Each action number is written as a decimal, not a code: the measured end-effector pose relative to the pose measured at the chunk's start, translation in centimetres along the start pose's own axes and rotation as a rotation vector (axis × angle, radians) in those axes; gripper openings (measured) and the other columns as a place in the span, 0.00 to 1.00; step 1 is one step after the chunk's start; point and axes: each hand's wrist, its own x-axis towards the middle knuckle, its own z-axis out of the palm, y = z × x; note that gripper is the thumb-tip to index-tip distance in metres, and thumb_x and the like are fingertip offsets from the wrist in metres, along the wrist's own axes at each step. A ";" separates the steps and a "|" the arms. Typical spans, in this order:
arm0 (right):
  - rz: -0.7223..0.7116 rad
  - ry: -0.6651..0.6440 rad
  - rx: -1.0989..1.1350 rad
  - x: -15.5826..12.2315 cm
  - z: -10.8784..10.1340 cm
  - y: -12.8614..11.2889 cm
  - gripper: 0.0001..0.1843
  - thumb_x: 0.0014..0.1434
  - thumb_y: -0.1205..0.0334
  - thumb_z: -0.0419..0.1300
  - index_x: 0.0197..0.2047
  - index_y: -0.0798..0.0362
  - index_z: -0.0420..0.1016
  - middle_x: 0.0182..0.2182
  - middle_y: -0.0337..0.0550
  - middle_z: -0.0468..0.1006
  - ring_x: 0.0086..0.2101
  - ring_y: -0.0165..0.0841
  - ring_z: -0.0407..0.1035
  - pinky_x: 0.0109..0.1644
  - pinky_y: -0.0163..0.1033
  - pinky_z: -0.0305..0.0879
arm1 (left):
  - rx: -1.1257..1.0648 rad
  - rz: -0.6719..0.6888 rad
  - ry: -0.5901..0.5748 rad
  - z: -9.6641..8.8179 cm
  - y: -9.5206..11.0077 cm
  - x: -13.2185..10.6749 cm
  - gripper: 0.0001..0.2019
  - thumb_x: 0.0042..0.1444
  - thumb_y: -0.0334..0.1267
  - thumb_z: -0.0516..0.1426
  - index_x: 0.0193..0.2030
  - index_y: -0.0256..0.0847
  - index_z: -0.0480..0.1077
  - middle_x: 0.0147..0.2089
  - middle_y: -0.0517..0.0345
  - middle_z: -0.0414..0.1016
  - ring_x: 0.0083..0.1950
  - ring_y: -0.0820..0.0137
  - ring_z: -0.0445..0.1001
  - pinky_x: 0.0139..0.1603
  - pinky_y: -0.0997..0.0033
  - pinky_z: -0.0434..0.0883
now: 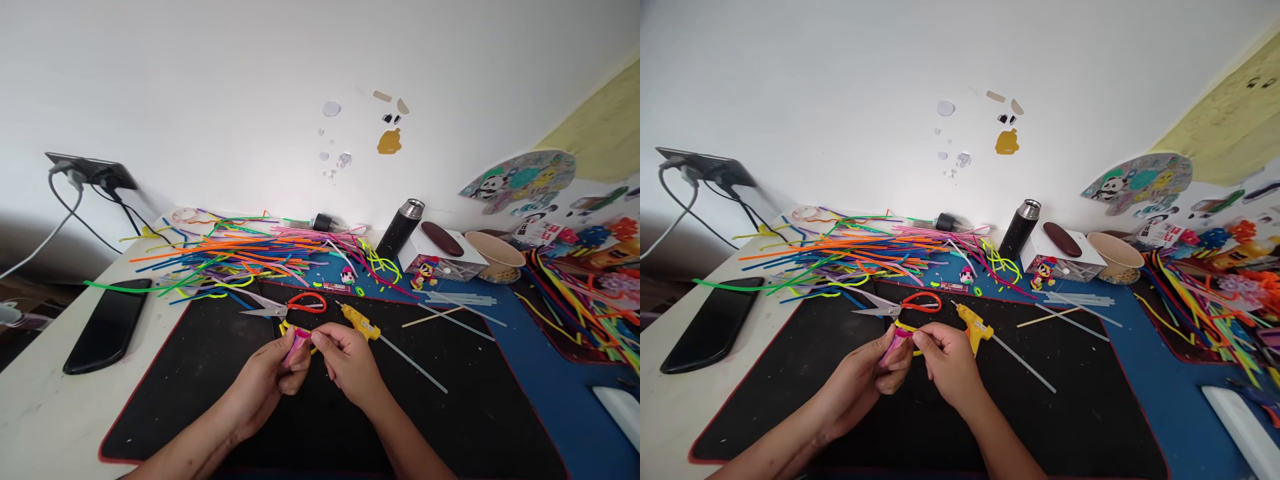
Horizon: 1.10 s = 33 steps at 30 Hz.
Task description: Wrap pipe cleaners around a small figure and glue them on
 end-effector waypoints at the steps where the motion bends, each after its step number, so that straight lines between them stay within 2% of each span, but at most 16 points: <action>1: 0.007 -0.004 0.006 0.0 0.0 0.0 0.28 0.65 0.36 0.60 0.39 0.55 0.83 0.12 0.29 0.60 0.14 0.26 0.53 0.18 0.32 0.48 | -0.014 -0.005 -0.013 0.0 0.0 0.0 0.27 0.66 0.61 0.56 0.26 0.42 0.56 0.26 0.67 0.48 0.25 0.75 0.41 0.26 0.69 0.44; 8: 0.040 -0.053 0.084 0.0 -0.2 -0.2 0.28 0.62 0.35 0.62 0.37 0.55 0.80 0.11 0.27 0.60 0.12 0.24 0.51 0.17 0.31 0.46 | -0.123 -0.064 -0.098 -0.2 0.2 -0.4 0.25 0.66 0.55 0.59 0.27 0.40 0.59 0.27 0.66 0.52 0.24 0.77 0.43 0.25 0.71 0.43; 21: 0.073 -0.118 0.188 -0.1 -0.3 -0.1 0.27 0.61 0.36 0.65 0.38 0.55 0.78 0.11 0.26 0.62 0.12 0.22 0.49 0.15 0.29 0.44 | -0.192 -0.154 -0.127 -0.5 0.9 -0.9 0.24 0.64 0.53 0.62 0.27 0.40 0.58 0.27 0.66 0.54 0.21 0.80 0.44 0.24 0.73 0.43; 26: 0.052 -0.120 0.224 0.3 0.1 -0.2 0.26 0.59 0.39 0.67 0.43 0.56 0.80 0.12 0.25 0.63 0.12 0.22 0.50 0.14 0.28 0.45 | -0.204 -0.167 -0.154 -0.7 1.0 -1.1 0.24 0.65 0.52 0.61 0.27 0.40 0.58 0.26 0.67 0.54 0.20 0.81 0.43 0.23 0.74 0.44; 33: -0.003 -0.190 0.291 0.4 0.5 0.3 0.29 0.61 0.39 0.67 0.51 0.57 0.85 0.16 0.29 0.66 0.13 0.21 0.52 0.15 0.28 0.46 | -0.391 -0.259 -0.254 -1.0 1.2 -1.0 0.24 0.62 0.49 0.65 0.27 0.40 0.58 0.25 0.68 0.55 0.19 0.82 0.43 0.21 0.78 0.45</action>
